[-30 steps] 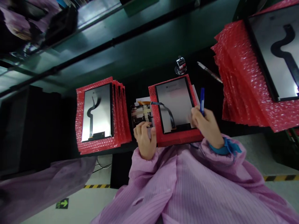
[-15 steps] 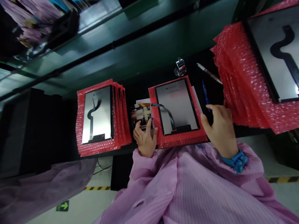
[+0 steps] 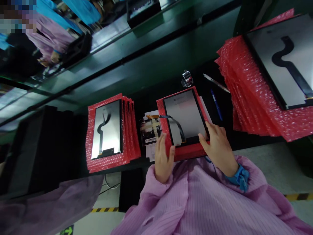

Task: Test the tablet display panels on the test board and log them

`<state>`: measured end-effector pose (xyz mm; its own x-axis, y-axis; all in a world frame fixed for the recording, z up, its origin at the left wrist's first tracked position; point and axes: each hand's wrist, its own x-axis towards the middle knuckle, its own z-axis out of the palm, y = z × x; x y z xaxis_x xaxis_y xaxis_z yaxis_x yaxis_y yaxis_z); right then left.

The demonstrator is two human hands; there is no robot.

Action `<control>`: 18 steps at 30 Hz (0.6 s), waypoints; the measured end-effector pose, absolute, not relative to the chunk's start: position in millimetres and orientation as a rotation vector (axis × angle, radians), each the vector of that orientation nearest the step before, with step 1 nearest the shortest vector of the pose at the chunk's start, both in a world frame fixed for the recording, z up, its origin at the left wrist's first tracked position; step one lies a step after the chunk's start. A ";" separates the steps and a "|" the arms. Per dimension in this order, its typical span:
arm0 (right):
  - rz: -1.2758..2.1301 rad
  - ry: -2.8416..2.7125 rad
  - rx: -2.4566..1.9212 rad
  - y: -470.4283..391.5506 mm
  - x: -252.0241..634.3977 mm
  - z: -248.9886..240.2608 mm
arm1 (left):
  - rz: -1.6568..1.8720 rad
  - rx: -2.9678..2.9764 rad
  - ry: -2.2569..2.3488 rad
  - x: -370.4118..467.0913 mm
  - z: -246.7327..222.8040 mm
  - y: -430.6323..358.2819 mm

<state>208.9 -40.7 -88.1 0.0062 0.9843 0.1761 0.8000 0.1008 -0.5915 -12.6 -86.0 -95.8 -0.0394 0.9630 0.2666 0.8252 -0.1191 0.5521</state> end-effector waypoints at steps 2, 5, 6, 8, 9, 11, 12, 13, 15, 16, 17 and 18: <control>0.534 -1.731 -1.740 -38.9 211.3 -90.3 | 0.825 2.039 1.838 -2.0 -95.8 -90.0; 0.839 -1.506 -1.748 -37.9 218.1 -81.4 | 0.802 2.084 1.870 3.9 -99.6 -90.8; 0.930 -1.442 -1.735 -39.2 219.8 -74.5 | 0.810 2.091 1.870 2.1 -100.5 -90.1; 1.016 -1.404 -1.668 -44.7 219.6 -55.7 | 0.818 2.075 1.824 -7.3 -99.7 -87.9; 1.008 -1.426 -1.624 -48.5 217.0 -44.5 | 0.815 2.044 1.785 -14.2 -97.4 -86.2; 0.946 -1.510 -1.523 -56.3 206.2 -21.2 | 0.784 1.921 1.682 -30.1 -88.5 -80.9; 0.921 -1.567 -1.464 -59.3 198.5 -10.5 | 0.782 1.832 1.641 -37.5 -82.2 -76.7; 0.900 -1.628 -1.396 -61.4 189.8 -1.0 | 0.811 1.740 1.611 -43.5 -74.9 -71.2; 0.862 -1.755 -1.230 -62.2 171.5 12.8 | 0.976 1.570 1.568 -49.1 -58.7 -57.0; 0.859 -1.808 -1.136 -61.0 163.1 16.8 | 1.097 1.499 1.543 -48.6 -50.4 -48.8; 0.877 -1.849 -1.039 -59.2 155.6 18.7 | 1.215 1.437 1.505 -46.1 -42.4 -40.7; 0.923 -1.876 -0.947 -56.9 149.1 18.7 | 1.304 1.385 1.461 -42.5 -35.1 -33.1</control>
